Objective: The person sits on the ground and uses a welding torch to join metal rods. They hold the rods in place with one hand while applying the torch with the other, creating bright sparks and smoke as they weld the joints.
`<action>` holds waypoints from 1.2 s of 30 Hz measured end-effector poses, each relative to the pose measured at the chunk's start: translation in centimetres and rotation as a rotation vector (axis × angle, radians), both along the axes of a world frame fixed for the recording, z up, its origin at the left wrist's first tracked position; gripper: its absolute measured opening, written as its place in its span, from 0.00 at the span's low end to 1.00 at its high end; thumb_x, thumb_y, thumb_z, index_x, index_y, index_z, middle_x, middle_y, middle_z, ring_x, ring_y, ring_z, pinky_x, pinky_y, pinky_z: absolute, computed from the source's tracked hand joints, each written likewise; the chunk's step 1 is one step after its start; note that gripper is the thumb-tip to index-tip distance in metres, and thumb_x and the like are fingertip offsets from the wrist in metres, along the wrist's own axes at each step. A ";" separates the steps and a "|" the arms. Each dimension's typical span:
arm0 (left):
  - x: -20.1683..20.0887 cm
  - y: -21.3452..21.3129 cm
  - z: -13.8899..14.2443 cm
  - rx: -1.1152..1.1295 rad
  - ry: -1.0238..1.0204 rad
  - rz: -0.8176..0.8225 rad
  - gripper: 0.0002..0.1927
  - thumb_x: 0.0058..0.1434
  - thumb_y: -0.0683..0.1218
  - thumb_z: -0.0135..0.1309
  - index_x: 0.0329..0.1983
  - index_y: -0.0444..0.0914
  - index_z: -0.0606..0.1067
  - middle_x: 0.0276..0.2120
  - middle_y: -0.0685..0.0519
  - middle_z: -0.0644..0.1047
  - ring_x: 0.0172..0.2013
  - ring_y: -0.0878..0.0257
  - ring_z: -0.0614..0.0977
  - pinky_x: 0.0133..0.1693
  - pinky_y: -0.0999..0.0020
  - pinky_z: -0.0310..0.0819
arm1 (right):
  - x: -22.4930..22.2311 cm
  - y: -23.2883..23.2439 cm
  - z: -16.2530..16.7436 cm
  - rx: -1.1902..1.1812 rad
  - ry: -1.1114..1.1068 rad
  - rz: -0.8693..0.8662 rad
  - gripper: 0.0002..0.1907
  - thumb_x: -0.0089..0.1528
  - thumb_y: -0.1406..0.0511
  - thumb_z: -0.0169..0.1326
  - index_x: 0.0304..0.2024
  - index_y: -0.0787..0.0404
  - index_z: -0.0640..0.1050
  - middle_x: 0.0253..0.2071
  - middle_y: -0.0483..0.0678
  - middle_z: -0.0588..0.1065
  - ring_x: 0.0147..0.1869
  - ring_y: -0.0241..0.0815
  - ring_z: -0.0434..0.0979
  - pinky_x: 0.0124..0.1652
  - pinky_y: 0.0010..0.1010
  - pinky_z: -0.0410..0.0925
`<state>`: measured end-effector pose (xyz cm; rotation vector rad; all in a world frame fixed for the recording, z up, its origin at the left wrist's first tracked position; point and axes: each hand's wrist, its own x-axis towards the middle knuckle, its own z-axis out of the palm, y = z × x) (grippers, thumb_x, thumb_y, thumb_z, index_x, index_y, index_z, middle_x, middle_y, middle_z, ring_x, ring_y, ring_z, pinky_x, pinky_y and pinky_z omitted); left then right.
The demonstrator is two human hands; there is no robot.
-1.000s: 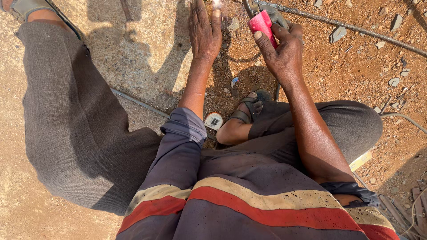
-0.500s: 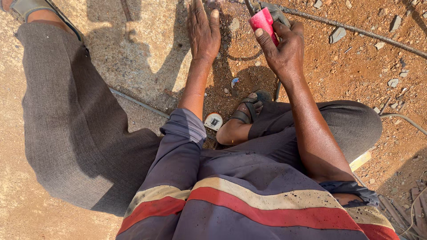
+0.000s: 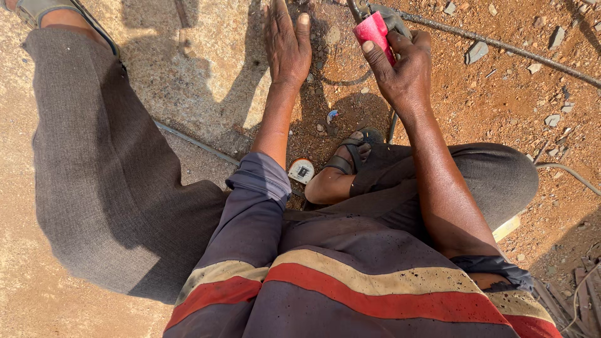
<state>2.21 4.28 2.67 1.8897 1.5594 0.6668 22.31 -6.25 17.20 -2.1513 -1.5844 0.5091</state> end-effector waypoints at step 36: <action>-1.6 0.3 0.2 -0.020 0.034 0.032 0.38 0.78 0.68 0.24 0.82 0.44 0.43 0.79 0.41 0.48 0.80 0.43 0.47 0.79 0.44 0.39 | -0.2 1.8 -0.4 -0.003 -0.067 0.072 0.41 0.61 0.40 0.70 0.54 0.71 0.82 0.46 0.60 0.68 0.42 0.52 0.78 0.37 0.48 0.75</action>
